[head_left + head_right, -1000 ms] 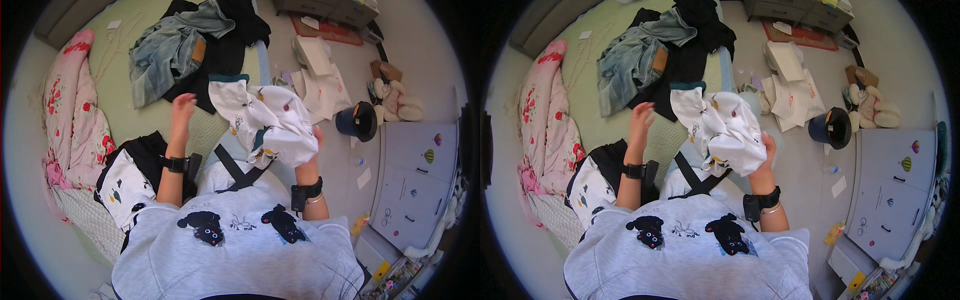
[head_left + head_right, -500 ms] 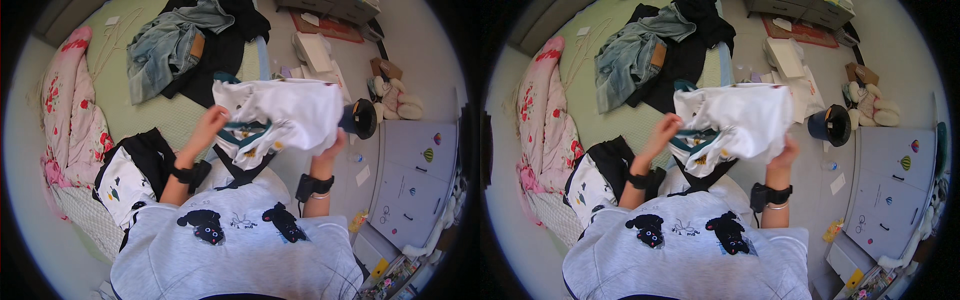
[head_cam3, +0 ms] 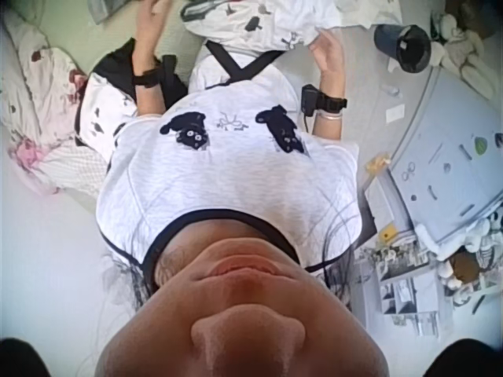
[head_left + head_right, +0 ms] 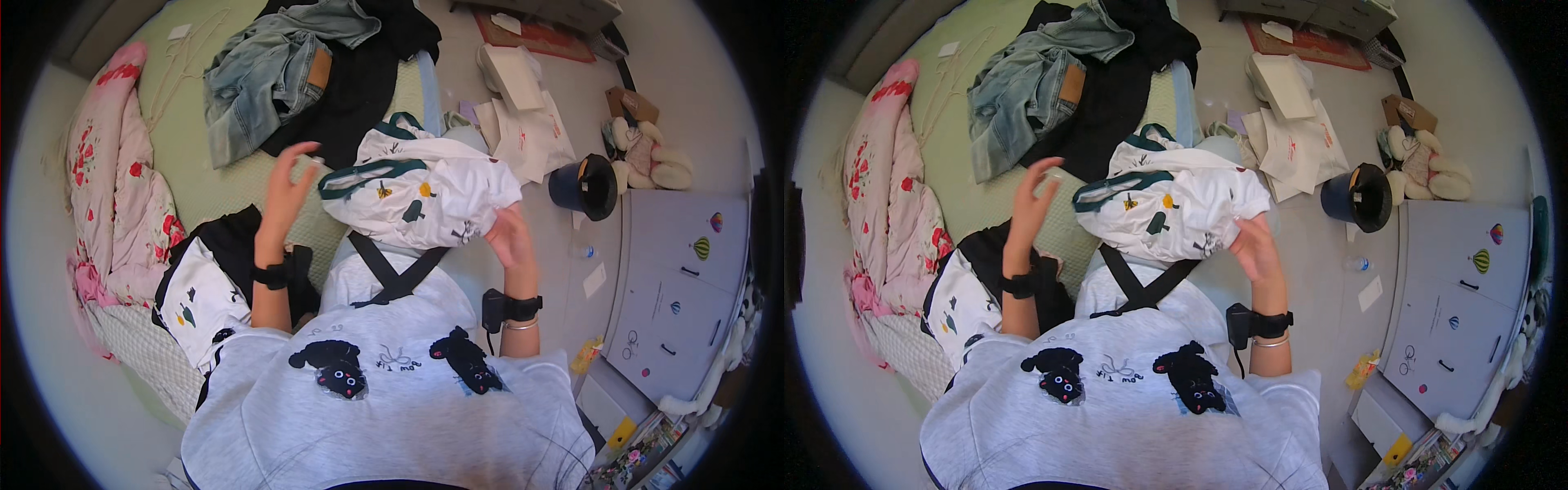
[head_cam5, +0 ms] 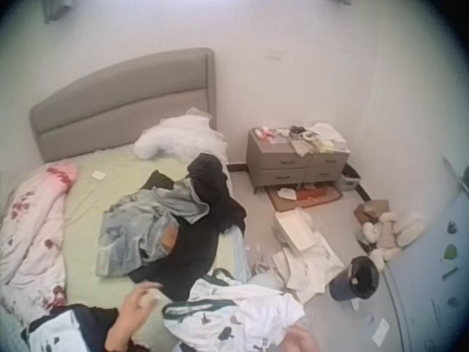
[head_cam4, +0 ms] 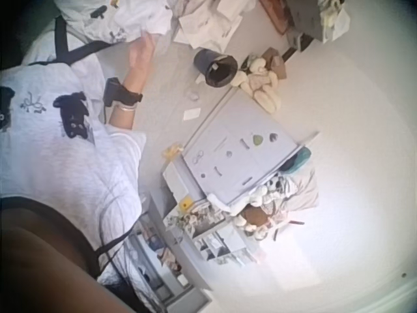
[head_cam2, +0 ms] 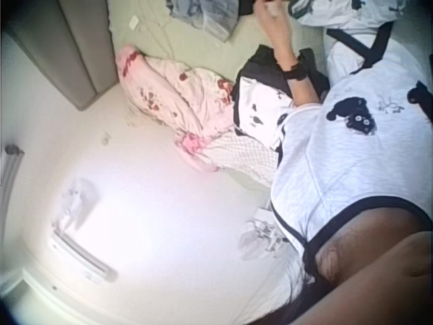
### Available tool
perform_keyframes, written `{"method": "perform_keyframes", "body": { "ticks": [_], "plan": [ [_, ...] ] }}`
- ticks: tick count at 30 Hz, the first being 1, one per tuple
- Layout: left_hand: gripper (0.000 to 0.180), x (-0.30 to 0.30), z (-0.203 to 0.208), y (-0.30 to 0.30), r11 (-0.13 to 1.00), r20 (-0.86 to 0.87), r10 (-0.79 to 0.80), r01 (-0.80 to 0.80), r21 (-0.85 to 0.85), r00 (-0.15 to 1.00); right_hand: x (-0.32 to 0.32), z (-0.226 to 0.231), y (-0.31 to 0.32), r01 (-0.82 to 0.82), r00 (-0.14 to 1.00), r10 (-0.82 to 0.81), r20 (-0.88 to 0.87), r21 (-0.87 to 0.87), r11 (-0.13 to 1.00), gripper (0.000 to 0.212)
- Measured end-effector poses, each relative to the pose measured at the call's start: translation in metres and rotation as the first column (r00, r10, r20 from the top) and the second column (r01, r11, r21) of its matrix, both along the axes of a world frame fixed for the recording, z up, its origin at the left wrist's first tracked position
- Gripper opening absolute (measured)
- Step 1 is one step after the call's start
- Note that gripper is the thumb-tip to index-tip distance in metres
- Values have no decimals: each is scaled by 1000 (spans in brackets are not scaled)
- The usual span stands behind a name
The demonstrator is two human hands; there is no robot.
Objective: The recorder is folding several items of clothing on a bed.
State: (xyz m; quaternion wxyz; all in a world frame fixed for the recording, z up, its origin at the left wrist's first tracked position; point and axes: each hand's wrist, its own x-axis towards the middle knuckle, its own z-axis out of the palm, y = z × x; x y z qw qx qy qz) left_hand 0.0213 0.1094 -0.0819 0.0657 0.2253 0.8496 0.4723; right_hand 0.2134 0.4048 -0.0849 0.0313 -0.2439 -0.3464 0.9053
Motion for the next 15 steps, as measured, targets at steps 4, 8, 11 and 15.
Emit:
{"method": "perform_keyframes", "body": {
  "ticks": [4, 8, 11, 15],
  "plan": [
    [34, 24, -4, 43, 953, -1, -260, 256, -160, 966, 11, -12, -11, -14, 994, 10, 105, 32, 999, 56],
    [32, 29, -35, 67, 948, 83, -233, 246, -202, 969, 22, -16, -7, 31, 992, -26, 120, -46, 998, 55],
    [29, 24, -36, 74, 813, 448, -296, 468, -345, 844, 27, -19, 0, 42, 993, -32, 114, -81, 996, 54],
    [19, 5, -44, 61, 870, 380, -444, 492, -35, 811, 29, -17, 2, 22, 993, -15, 114, -61, 998, 52]
  ]
}}
